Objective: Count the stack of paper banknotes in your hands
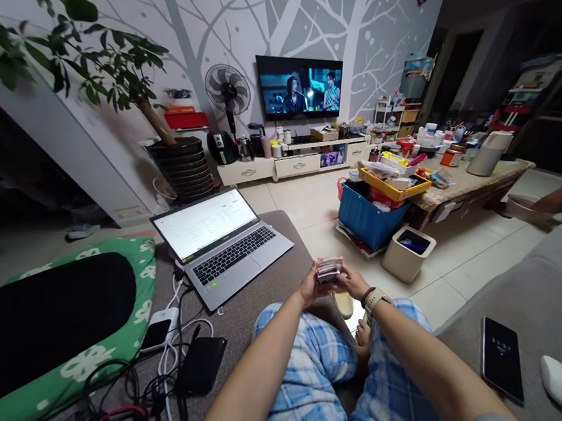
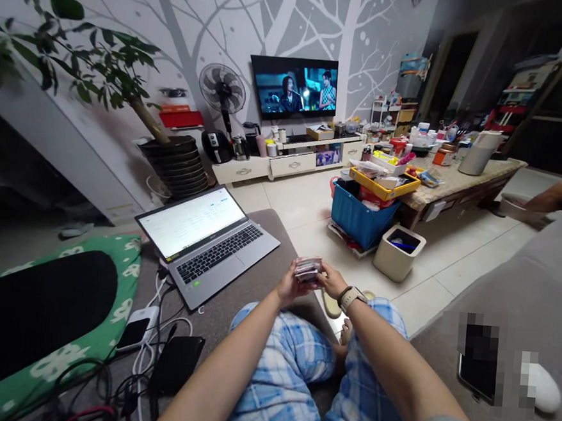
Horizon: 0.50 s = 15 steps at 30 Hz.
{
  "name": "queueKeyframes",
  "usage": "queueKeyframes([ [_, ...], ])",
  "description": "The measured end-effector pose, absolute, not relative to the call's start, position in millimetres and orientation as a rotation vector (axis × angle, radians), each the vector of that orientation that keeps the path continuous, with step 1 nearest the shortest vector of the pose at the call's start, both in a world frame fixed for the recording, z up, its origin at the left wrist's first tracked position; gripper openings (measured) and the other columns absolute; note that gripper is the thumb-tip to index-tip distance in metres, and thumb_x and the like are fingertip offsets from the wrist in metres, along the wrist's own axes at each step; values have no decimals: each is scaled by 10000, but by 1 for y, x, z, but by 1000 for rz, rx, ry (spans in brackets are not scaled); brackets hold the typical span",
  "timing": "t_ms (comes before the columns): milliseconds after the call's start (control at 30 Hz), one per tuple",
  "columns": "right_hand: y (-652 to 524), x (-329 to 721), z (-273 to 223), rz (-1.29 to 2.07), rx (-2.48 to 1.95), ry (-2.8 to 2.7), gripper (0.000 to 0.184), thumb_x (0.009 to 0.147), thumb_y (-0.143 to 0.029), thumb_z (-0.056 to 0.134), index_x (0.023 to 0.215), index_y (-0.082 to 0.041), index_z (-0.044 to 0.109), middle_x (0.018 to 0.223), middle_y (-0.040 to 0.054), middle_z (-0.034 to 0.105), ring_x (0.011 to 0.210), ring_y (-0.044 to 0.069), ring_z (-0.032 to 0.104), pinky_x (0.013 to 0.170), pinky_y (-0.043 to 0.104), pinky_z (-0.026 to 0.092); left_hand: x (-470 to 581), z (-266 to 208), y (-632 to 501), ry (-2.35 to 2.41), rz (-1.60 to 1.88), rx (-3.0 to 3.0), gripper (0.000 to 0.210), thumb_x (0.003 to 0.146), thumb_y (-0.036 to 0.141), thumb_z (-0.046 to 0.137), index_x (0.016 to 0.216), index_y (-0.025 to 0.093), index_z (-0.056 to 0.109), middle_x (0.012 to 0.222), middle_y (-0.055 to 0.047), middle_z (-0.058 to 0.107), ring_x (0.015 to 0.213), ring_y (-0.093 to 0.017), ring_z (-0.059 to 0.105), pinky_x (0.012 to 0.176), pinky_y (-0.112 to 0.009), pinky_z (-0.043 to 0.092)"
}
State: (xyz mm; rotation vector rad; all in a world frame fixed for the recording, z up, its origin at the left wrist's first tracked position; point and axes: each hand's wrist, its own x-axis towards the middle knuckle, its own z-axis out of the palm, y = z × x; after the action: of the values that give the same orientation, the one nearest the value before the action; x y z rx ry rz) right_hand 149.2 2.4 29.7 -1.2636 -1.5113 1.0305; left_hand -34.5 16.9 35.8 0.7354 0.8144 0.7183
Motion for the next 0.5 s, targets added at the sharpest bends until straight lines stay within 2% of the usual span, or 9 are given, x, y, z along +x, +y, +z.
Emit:
queueKeyframes([
  [133, 1, 156, 20, 1151, -1300, -1339, 460, 719, -379, 636, 1153, -227, 638, 950, 31, 723, 788, 205, 665, 715, 365, 567, -39, 37, 17, 952, 849, 872, 562, 801, 691, 599, 1098, 228, 719, 1078, -92, 719, 553, -117, 574, 500, -247, 342],
  [233, -6, 167, 13, 1229, -1296, -1235, 440, 708, -370, 641, 1125, -228, 639, 921, 28, 725, 750, 203, 668, 675, 359, 572, -39, 38, 18, 1029, 916, 986, 482, 721, 537, 751, 1107, 251, 718, 1102, -70, 695, 564, -89, 498, 511, -235, 322],
  [300, -13, 174, 10, 1215, -1321, -1194, 409, 711, -362, 644, 1098, -231, 648, 897, 26, 726, 726, 203, 671, 650, 350, 572, -38, 39, 18, 1075, 916, 1054, 495, 680, 472, 790, 1117, 251, 713, 1140, -78, 679, 657, -113, 530, 547, -225, 340],
  [400, -22, 176, 8, 1156, -1405, -1205, 355, 740, -356, 633, 1075, -240, 660, 832, 10, 717, 660, 194, 663, 604, 330, 564, -39, 41, 16, 1106, 866, 1088, 508, 660, 445, 795, 1122, 256, 698, 1224, -99, 648, 896, -193, 594, 646, -240, 396],
  [500, -22, 168, 15, 1065, -1433, -1311, 310, 779, -345, 622, 1070, -250, 667, 787, -7, 707, 639, 185, 655, 595, 313, 561, -39, 43, 11, 1062, 825, 1056, 526, 660, 458, 789, 1133, 264, 667, 1306, -112, 602, 1139, -277, 563, 763, -298, 451],
])
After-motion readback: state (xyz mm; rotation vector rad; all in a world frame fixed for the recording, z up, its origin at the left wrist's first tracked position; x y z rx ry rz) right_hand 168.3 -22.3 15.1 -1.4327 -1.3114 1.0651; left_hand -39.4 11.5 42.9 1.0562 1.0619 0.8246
